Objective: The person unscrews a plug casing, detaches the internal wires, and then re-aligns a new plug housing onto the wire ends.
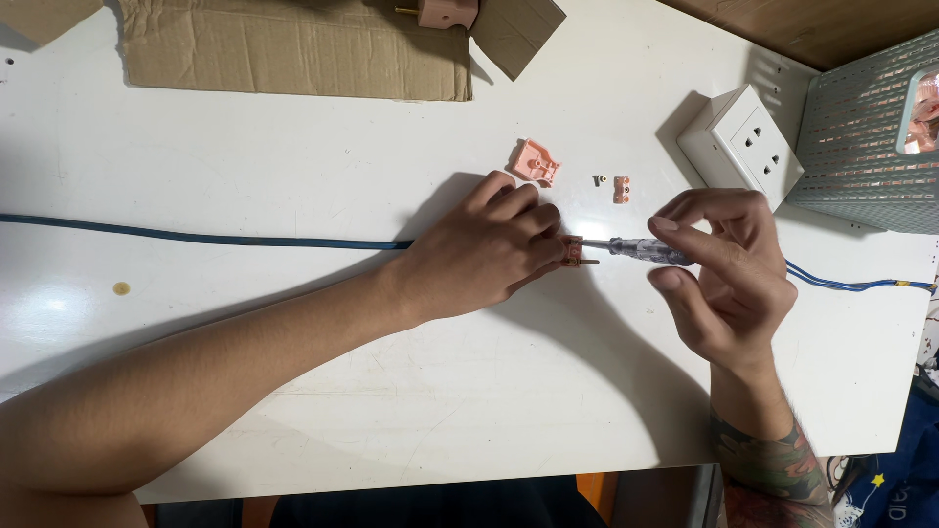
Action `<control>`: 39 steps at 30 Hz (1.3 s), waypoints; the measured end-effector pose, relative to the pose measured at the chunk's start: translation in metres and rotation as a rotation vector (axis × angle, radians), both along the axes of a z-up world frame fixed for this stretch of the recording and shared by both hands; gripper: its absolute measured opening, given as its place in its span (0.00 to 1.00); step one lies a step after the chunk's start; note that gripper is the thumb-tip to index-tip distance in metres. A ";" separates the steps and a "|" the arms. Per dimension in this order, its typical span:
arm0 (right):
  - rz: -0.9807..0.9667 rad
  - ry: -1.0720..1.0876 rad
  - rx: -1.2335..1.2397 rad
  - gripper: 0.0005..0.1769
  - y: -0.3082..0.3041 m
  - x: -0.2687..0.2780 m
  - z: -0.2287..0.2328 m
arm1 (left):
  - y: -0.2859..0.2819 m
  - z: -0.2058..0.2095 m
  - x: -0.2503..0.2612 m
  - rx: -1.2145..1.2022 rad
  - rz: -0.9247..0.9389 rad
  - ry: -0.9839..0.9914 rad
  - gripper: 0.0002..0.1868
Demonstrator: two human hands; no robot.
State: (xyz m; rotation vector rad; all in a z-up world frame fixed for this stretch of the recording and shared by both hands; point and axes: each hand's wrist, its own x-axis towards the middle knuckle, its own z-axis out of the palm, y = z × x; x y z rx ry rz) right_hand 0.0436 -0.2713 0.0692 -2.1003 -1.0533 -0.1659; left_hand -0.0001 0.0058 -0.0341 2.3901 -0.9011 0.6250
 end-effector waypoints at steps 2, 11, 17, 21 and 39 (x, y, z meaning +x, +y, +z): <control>-0.007 0.003 -0.015 0.21 0.003 -0.004 0.005 | 0.001 0.003 0.001 0.004 -0.013 0.007 0.05; 0.006 0.000 -0.015 0.20 0.004 0.000 0.010 | 0.001 0.005 0.001 -0.004 -0.014 0.005 0.05; -0.023 0.021 -0.013 0.21 0.006 -0.003 0.011 | 0.000 0.005 0.001 -0.038 -0.016 0.006 0.07; 0.011 -0.020 -0.028 0.25 0.008 0.000 0.016 | 0.000 0.001 0.001 -0.007 -0.026 0.018 0.12; -0.021 0.045 0.006 0.20 -0.002 0.000 0.005 | 0.001 0.002 0.001 -0.007 -0.025 0.008 0.07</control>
